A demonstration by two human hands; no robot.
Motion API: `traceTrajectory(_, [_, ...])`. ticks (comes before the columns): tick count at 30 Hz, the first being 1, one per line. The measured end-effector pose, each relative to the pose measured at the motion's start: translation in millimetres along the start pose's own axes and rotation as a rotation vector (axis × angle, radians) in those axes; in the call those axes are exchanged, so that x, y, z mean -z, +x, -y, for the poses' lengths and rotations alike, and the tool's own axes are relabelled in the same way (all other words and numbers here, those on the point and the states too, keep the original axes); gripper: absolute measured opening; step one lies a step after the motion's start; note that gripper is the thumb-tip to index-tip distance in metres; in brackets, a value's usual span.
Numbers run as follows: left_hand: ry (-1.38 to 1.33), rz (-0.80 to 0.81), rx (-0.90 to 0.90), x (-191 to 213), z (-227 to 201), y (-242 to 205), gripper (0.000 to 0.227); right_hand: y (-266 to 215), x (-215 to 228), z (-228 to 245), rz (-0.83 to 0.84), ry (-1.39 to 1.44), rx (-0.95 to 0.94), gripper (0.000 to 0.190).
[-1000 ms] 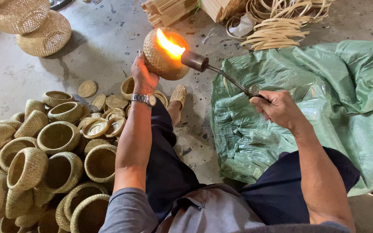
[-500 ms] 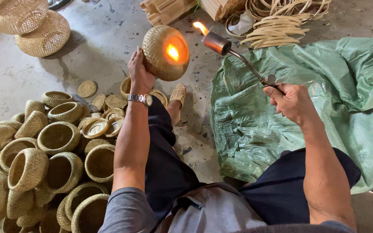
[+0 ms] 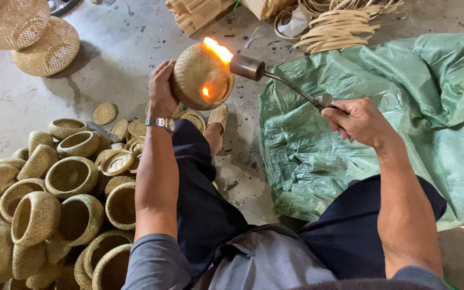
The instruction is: The person sits on the floor and uses a handheld blowtorch to apply flame to the interior and exterior surfaces of small woven baskets. They pick up baskets one by one, rotate them while torching, and place them back into a pile after treatment.
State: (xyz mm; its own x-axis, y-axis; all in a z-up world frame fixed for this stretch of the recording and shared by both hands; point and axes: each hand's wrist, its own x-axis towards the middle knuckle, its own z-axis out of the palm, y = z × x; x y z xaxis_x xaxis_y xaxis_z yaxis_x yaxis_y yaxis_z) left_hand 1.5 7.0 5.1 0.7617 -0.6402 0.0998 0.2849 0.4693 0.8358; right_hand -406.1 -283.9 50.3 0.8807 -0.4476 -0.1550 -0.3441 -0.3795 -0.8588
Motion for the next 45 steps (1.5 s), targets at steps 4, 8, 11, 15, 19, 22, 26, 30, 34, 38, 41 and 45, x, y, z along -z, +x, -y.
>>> traceTrajectory(4, [-0.213, -0.024, 0.065, -0.5, -9.8, -7.7, 0.027, -2.6, 4.8, -4.2, -0.008, 0.022, -0.019, 0.042])
traceTrajectory(8, [-0.397, 0.053, 0.087, 7.0, -2.9, -3.8, 0.038, -0.4, 1.1, -5.1, 0.004, -0.014, -0.058, 0.042])
traceTrajectory(11, [-0.485, 0.018, 0.024, 15.6, 15.7, 10.2, 0.039, 2.3, -11.2, -1.8, 0.054, -0.01, 0.006, 0.038])
traceTrajectory(15, [-0.559, -0.1, -0.082, 14.8, 35.6, 17.9, 0.036, 4.2, -21.8, 2.3, 0.128, -0.045, -0.039, 0.04])
traceTrajectory(19, [-0.386, 0.006, -0.086, -1.8, 29.2, 7.3, 0.031, 8.6, -22.1, 2.8, 0.039, -0.092, -0.091, 0.034])
traceTrajectory(22, [-0.148, 0.09, -0.147, -16.3, 24.2, -7.9, 0.03, 7.9, -13.8, -2.9, -0.02, -0.003, -0.092, 0.036])
traceTrajectory(26, [0.068, 0.202, -0.06, -35.4, 32.3, -9.7, 0.038, 6.7, -9.3, -4.3, -0.093, 0.02, -0.057, 0.037])
traceTrajectory(30, [0.05, 0.19, 0.042, -43.8, 54.7, -5.4, 0.038, 1.5, -14.3, -0.8, -0.032, -0.024, 0.005, 0.04])
traceTrajectory(34, [-0.219, -0.03, 0.015, -30.1, 58.8, 5.3, 0.034, -0.5, -15.9, 9.4, 0.102, -0.105, -0.025, 0.038])
traceTrajectory(38, [-0.288, -0.049, 0.005, -19.2, 42.4, 5.2, 0.032, 3.1, -14.3, 10.3, 0.059, -0.161, -0.144, 0.026])
traceTrajectory(41, [-0.115, -0.036, 0.124, -19.2, 27.9, 1.3, 0.032, 5.1, -6.2, -0.3, 0.01, 0.021, -0.076, 0.039])
traceTrajectory(45, [-0.138, 0.095, 0.288, -8.2, 9.8, -4.1, 0.02, 1.5, 8.4, -13.3, 0.018, 0.07, -0.031, 0.049])
